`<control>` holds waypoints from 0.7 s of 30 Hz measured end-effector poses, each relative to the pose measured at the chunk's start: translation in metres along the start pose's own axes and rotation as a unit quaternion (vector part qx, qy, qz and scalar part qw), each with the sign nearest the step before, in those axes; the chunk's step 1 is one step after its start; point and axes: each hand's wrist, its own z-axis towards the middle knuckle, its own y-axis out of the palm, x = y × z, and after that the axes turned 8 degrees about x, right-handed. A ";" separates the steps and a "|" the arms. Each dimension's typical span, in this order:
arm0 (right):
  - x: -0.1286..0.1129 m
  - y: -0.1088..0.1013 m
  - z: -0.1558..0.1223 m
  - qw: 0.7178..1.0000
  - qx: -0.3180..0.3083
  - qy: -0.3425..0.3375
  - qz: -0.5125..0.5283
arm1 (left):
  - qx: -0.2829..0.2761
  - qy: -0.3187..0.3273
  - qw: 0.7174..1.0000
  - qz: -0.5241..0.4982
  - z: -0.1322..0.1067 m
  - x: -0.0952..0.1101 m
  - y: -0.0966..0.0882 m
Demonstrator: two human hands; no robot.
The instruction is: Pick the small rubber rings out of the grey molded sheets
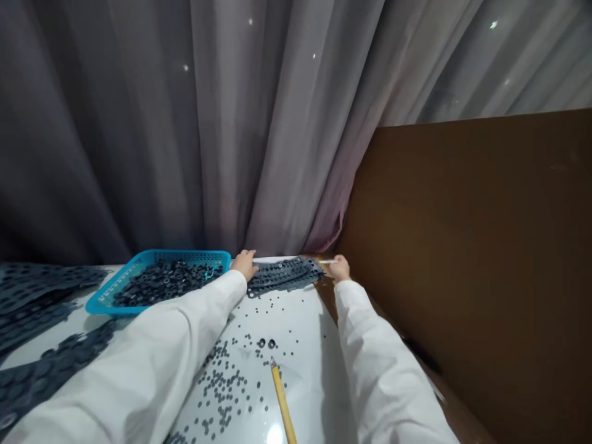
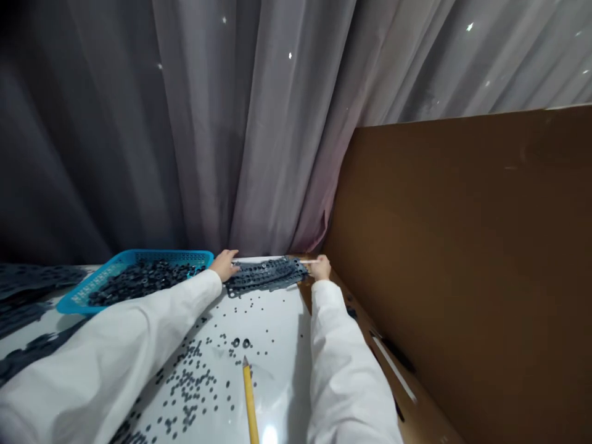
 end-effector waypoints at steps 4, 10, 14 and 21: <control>0.049 -0.005 -0.002 0.997 -0.016 0.058 -0.039 | -0.002 0.045 0.998 0.044 -0.020 0.002 -0.002; 0.031 -0.012 -0.005 1.000 -0.026 -0.007 0.004 | -0.024 0.127 0.988 0.087 -0.106 0.015 -0.087; -0.013 -0.016 -0.049 0.988 -0.105 -0.080 0.084 | -0.012 0.105 0.968 0.229 -0.181 -0.008 -0.170; -0.075 -0.070 -0.232 0.861 -0.426 -0.213 0.180 | 0.116 0.023 0.871 0.477 -0.271 -0.126 -0.275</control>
